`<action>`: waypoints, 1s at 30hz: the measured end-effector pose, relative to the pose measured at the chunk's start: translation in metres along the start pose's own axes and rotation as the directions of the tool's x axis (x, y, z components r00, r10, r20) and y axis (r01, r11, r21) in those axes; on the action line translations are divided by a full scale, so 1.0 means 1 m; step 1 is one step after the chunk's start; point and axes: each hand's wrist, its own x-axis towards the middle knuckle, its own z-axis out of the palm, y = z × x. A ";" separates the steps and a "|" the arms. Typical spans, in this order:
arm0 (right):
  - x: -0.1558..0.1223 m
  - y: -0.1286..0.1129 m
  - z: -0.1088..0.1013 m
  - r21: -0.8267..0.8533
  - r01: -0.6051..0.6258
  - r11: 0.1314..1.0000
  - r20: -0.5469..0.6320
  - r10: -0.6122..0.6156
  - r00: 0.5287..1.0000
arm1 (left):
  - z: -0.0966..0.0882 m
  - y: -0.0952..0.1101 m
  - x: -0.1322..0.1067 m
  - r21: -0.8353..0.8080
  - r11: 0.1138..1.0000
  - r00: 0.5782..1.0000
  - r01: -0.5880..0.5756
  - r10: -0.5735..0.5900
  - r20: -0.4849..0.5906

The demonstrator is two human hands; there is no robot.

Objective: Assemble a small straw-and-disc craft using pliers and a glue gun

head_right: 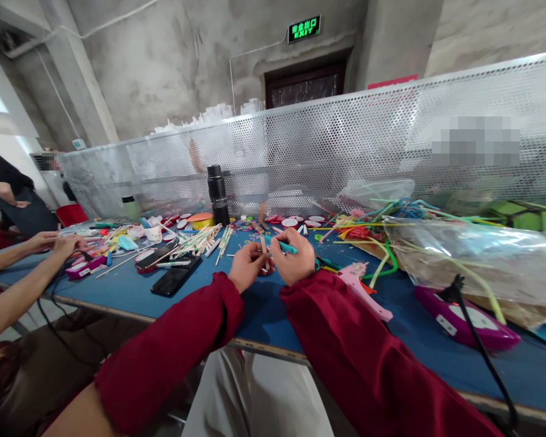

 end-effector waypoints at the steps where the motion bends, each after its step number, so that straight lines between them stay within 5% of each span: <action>1: 0.000 0.000 0.000 0.001 0.000 1.000 0.003 0.000 1.000 | 0.000 -0.001 0.000 0.000 1.000 1.000 -0.004 0.004 0.002; 30: -0.002 0.005 0.004 0.044 0.011 0.999 0.010 -0.012 1.000 | 0.000 0.001 -0.001 0.013 1.000 1.000 0.000 -0.001 0.009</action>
